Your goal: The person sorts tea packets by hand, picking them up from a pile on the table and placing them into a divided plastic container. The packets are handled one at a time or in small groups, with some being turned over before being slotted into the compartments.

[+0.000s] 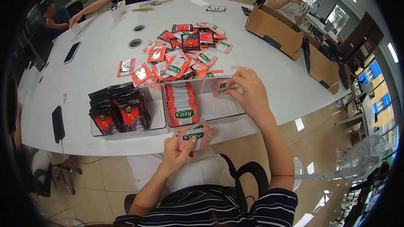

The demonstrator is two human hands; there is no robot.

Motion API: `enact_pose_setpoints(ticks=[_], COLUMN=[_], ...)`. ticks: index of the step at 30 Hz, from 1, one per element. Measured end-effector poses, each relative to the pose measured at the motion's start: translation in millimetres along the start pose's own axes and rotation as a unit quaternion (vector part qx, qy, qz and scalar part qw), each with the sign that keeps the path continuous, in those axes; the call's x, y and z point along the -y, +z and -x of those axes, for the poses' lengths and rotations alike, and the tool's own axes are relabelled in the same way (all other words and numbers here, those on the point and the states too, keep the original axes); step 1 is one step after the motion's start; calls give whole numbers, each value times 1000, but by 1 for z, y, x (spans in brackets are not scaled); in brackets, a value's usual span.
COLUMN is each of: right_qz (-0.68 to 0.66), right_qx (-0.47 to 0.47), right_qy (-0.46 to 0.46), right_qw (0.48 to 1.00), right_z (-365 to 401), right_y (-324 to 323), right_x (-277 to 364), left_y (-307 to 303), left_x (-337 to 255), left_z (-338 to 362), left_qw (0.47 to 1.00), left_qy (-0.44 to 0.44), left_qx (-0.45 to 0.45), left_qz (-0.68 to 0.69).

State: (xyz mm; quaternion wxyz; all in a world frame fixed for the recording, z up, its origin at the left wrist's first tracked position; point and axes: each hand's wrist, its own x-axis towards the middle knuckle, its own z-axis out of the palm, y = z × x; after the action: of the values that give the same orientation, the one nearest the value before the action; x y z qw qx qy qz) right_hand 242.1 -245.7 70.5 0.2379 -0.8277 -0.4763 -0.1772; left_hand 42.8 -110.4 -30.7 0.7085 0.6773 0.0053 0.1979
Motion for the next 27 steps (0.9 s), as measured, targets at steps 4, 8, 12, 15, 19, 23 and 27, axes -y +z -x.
enact_pose_setpoints(ticks=[4, 8, 12, 15, 19, 23, 27], right_qz=[35, 16, 9, 26, 22, -120, -267], right_qx=[-10, -26, -21, 0, -13, -31, 61], right_qy=[29, 41, 18, 15, -20, -51, -84], right_qw=[999, 999, 1000, 1000, 999, 991, 958], right_z=[0, -6, -13, -19, -18, -1, 15], right_y=[3, 9, 13, 11, 6, -3, -2], right_x=[-8, -8, -13, -19, -13, 15, 45], left_y=[1, 0, 0, -2, -3, -1, 0], left_x=[-2, -1, -1, -4, 1, -2, -1], left_z=[0, 1, 0, -1, -1, -2, -3], left_qw=[1000, 1000, 999, 996, 994, 995, 995], left_qy=[-6, -14, -30, -56, -55, -60, -76], left_qx=[-7, -12, -16, -11, -9, -11, 1], left_qz=[-3, 15, 40, 72, 96, 78, 63])
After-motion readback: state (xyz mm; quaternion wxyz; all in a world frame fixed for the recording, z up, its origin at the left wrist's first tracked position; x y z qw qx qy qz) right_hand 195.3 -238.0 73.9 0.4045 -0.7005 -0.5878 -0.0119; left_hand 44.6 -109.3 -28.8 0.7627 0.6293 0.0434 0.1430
